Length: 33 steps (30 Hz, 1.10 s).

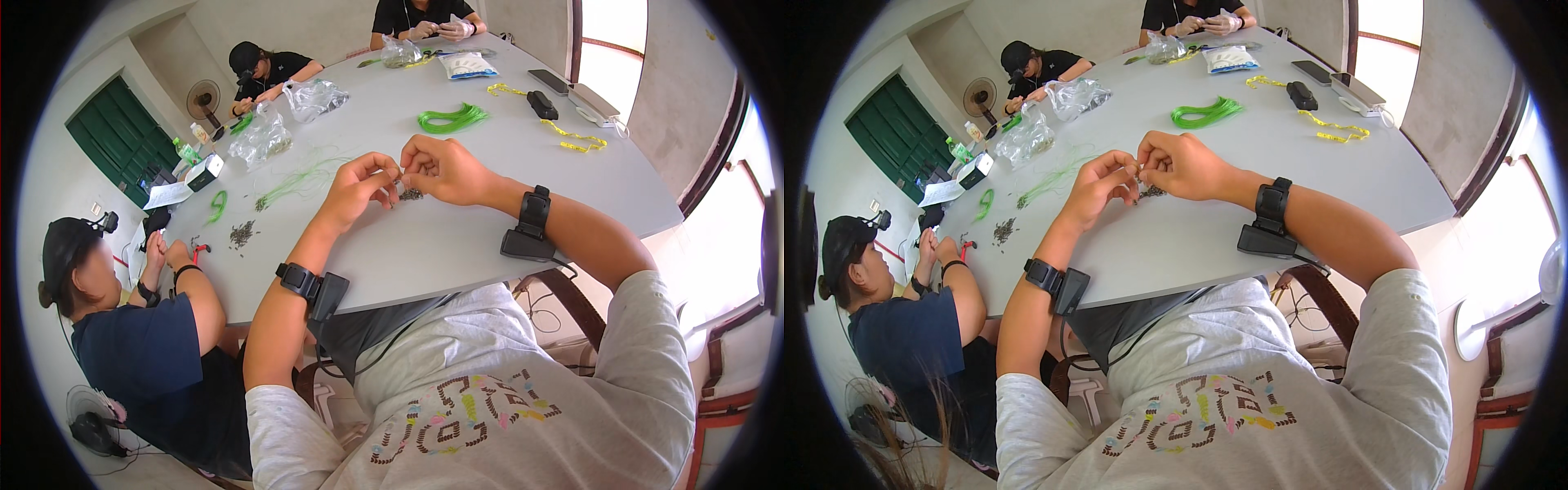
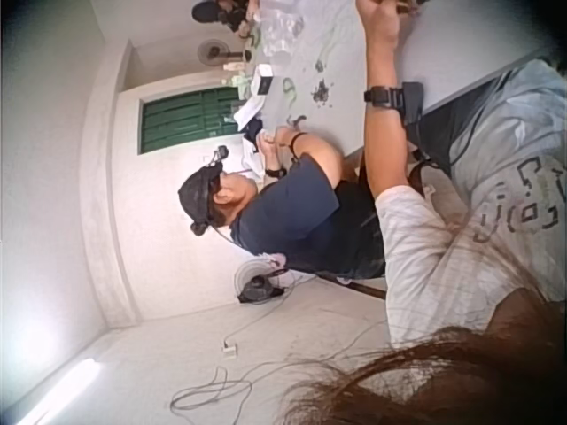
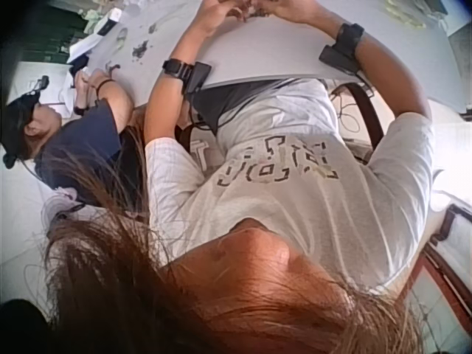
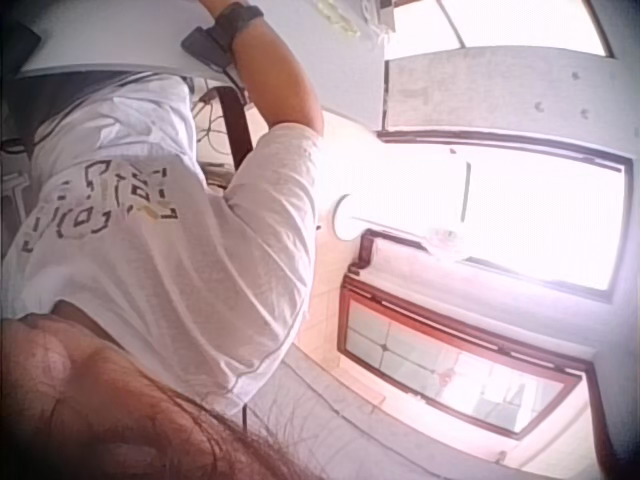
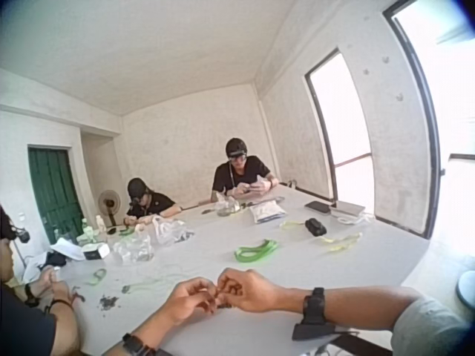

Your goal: Assembling fishing tackle by threading small metal components and monofilament line together.

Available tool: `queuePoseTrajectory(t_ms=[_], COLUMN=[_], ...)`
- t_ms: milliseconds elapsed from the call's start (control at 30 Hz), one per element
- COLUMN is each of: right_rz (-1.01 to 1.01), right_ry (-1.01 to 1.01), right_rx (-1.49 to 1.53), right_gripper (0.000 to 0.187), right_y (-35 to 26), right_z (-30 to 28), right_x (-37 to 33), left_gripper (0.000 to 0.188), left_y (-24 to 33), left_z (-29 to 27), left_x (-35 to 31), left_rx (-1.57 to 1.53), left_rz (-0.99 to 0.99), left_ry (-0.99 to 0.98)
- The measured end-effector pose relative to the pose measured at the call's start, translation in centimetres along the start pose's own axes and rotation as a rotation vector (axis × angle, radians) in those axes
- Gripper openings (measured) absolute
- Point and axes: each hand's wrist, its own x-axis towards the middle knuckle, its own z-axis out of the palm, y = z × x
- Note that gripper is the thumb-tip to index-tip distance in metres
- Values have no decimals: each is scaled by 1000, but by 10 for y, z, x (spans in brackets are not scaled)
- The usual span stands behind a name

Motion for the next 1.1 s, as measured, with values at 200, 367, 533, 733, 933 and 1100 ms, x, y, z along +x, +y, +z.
queuePoseTrajectory(t_ms=[200, 367, 533, 733, 933, 1100], right_rz=[43, -12, 156, 212, 237, 294], right_ry=[28, 65, -42, -56, 11, 61], right_rx=[31, -11, -87, 120, 281, 349], right_gripper=[17, 12, 16, 23, 20, 20], right_y=[2, 4, 0, 10, 5, 0], right_z=[-3, -4, -4, 3, -2, -7], right_x=[1, 1, 3, 3, 5, 6], left_gripper=[15, 14, 12, 12, 21, 36], left_y=[2, 2, -4, -2, 3, 0], left_z=[0, 1, -3, 1, 2, 7], left_x=[0, 0, 1, 0, 0, -1], left_rx=[-44, -46, -1, 43, -83, -75], left_rz=[12, 18, 35, 58, 69, 112], left_ry=[26, 28, 20, 18, 12, -129])
